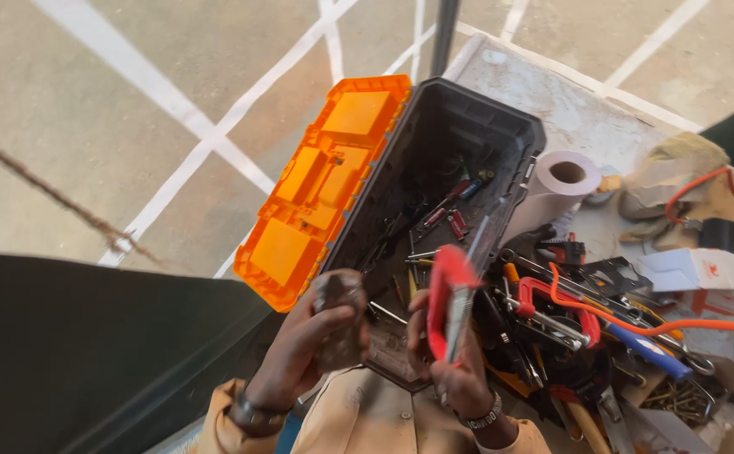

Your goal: Searching through and organizing various hand tools inside a plastic toolbox

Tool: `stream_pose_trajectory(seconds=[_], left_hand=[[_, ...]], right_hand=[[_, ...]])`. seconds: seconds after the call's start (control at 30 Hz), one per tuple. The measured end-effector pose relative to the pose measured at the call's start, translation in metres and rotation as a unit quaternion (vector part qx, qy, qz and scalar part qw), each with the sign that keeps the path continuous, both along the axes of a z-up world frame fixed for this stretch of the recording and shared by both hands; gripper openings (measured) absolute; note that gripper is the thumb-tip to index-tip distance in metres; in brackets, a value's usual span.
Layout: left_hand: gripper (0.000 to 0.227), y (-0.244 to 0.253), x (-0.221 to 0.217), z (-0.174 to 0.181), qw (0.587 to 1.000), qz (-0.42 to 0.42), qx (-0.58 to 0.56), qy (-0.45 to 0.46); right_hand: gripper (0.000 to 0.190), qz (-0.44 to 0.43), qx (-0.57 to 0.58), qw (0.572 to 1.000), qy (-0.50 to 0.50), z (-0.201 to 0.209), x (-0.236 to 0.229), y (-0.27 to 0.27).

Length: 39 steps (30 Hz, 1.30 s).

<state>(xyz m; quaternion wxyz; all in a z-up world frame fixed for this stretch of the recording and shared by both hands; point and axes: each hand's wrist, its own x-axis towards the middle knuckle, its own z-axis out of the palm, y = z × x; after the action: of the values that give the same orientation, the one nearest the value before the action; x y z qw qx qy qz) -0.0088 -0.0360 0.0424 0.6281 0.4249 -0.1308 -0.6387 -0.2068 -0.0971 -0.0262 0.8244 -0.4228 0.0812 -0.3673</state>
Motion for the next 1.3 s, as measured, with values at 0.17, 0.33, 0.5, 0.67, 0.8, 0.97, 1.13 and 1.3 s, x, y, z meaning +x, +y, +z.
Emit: stream_pose_trajectory(seconds=[0.17,0.33,0.5,0.67,0.8,0.97,1.13,1.3], left_hand=[[0.059,-0.055,-0.007,-0.016,0.961,-0.146,-0.005,-0.234],[0.066,-0.107,-0.029,-0.084,0.693,-0.325,0.032,-0.643],[0.038,-0.102,-0.033,-0.146,0.561,-0.384,0.017,-0.733],[0.081,-0.095,-0.02,-0.171,0.558,-0.346,0.038,-0.753],[0.087,-0.081,-0.016,-0.078,0.488,-0.392,0.034,-0.779],[0.038,0.0,0.05,-0.031,0.576,0.268,0.029,-0.771],[0.027,0.068,0.104,-0.129,0.783,0.394,0.18,-0.446],[0.099,0.038,0.067,-0.1,0.945,0.25,0.209,0.032]], right_hand=[[0.1,-0.137,0.109,0.979,-0.101,-0.001,0.005,0.002],[0.09,-0.14,0.043,0.989,-0.038,-0.001,0.008,0.002],[0.087,-0.141,-0.026,0.989,0.044,0.002,0.007,0.004],[0.056,-0.092,-0.068,0.99,0.08,0.009,0.004,0.004],[0.064,-0.106,-0.069,0.987,0.101,0.002,0.002,0.005],[0.066,-0.079,-0.1,0.986,0.106,0.006,0.003,0.004],[0.071,-0.056,-0.092,0.988,0.112,0.005,0.003,0.005],[0.069,-0.041,-0.106,0.985,0.127,0.006,0.004,0.002]])
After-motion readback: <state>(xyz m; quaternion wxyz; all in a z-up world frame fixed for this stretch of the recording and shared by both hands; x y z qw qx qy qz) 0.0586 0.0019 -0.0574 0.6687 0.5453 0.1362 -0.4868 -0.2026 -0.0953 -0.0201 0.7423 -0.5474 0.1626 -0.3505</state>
